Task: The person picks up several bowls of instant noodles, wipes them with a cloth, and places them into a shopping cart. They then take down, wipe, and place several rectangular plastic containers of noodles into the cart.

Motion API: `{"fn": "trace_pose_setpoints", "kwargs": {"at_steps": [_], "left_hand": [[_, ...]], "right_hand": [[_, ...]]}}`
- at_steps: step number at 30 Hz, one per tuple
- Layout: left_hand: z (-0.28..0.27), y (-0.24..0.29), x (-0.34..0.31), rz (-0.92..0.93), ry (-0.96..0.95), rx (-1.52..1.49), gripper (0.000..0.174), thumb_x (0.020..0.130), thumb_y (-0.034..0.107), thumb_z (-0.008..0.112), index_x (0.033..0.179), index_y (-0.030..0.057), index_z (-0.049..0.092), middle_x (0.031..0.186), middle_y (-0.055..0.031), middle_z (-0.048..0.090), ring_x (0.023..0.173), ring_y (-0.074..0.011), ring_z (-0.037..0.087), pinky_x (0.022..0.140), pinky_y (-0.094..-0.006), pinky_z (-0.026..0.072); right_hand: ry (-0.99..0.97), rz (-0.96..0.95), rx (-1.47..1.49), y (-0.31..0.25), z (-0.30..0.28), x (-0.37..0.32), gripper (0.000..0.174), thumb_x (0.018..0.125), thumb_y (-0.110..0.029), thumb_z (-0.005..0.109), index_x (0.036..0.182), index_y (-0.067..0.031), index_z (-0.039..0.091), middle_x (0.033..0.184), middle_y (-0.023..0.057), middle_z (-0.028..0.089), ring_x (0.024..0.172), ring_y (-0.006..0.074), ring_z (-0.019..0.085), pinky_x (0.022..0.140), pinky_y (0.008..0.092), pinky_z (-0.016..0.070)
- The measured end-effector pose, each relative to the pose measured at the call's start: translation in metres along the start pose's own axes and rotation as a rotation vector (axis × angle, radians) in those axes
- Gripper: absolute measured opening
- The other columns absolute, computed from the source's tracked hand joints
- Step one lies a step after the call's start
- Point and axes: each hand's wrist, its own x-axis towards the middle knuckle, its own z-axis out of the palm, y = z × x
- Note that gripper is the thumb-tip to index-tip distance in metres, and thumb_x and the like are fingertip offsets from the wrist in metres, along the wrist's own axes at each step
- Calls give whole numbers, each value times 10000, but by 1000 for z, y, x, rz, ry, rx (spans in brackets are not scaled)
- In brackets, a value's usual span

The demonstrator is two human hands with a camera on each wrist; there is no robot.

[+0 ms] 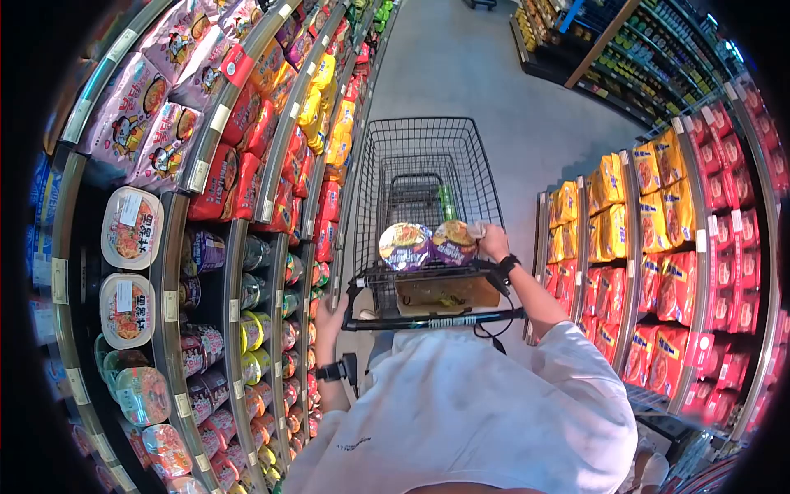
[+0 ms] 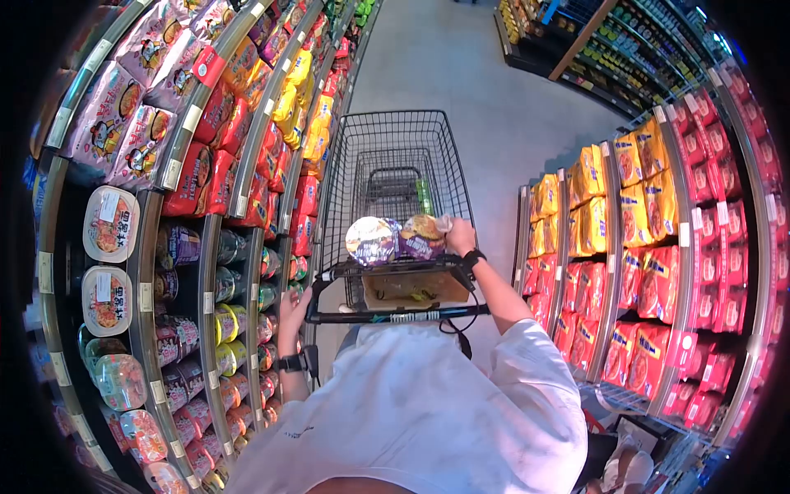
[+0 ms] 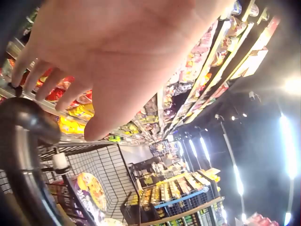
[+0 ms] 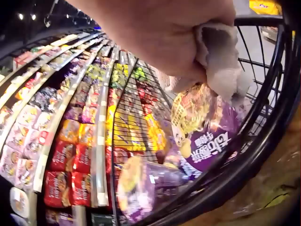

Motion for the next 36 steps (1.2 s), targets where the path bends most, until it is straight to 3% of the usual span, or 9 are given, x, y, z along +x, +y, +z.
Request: {"fn": "trace_pose_setpoints", "kwargs": {"at_steps": [2, 7, 11, 13, 19, 23, 32, 33, 36], "left_hand": [[3, -10, -10, -274, -70, -523, 623, 882, 346, 756, 1313, -47, 537, 1168, -108, 676, 984, -177, 660, 839, -299, 516], [1, -5, -24, -350, -166, -518, 562, 861, 324, 778, 1271, 3, 566, 1078, -60, 689, 875, -103, 659, 617, -231, 492], [9, 18, -29, -328, -233, -428, 423, 855, 223, 779, 1147, 12, 557, 875, -12, 637, 756, -104, 650, 609, -247, 526], [20, 3, -23, -359, -151, -689, 390, 855, 147, 772, 1138, 2, 545, 891, -39, 634, 744, -124, 667, 626, -274, 554], [16, -11, -1, -354, -204, -764, 368, 859, 64, 752, 1149, -2, 537, 917, -74, 623, 742, -176, 698, 651, -300, 575], [8, -25, 16, -176, -175, -625, 348, 865, 86, 690, 1159, -37, 550, 888, -53, 590, 748, -121, 602, 643, -273, 507], [8, -99, 32, 120, -197, -599, 413, 858, 204, 672, 1158, -42, 531, 955, -95, 601, 807, -164, 620, 637, -310, 547], [-13, -89, 23, 59, -300, -634, 579, 842, 207, 671, 1297, -90, 470, 1231, -219, 575, 1181, -289, 544, 1040, -390, 414], [-40, -94, 15, 75, -316, -651, 501, 845, 177, 652, 1244, -78, 489, 1160, -224, 600, 1121, -286, 580, 993, -380, 446]], "right_hand": [[-116, 22, 20, 44, 44, 32, 289, 788, -182, 748, 1024, -20, 706, 941, 201, 725, 898, 361, 706, 788, 434, 558], [-546, 72, 205, 35, 0, 17, 347, 772, -76, 695, 1113, -26, 652, 860, 106, 720, 782, 262, 701, 728, 376, 556], [-505, -91, 523, 12, -40, -22, 399, 804, -88, 676, 1195, -43, 611, 972, 78, 681, 862, 177, 631, 785, 303, 512], [-387, -176, 410, 5, -48, -45, 408, 812, -101, 654, 1211, -19, 624, 1055, 177, 713, 955, 294, 694, 858, 369, 528], [-331, -540, 254, -54, -64, -148, 415, 825, -128, 668, 1221, -21, 607, 1210, 226, 642, 1176, 351, 586, 953, 405, 483], [-58, -446, 396, -69, -25, -194, 385, 843, -163, 702, 1192, -31, 609, 1063, 221, 659, 1018, 410, 632, 874, 430, 514], [160, -242, -157, -101, 28, -246, 405, 807, -414, 663, 938, -32, 695, 857, 218, 690, 797, 413, 669, 718, 501, 532], [164, -236, -197, -104, 33, -250, 416, 804, -422, 665, 933, -28, 697, 850, 222, 688, 799, 416, 671, 721, 507, 533], [196, -242, -160, -129, 43, -271, 397, 809, -397, 677, 941, -24, 705, 832, 239, 684, 800, 435, 666, 741, 527, 527]]}}
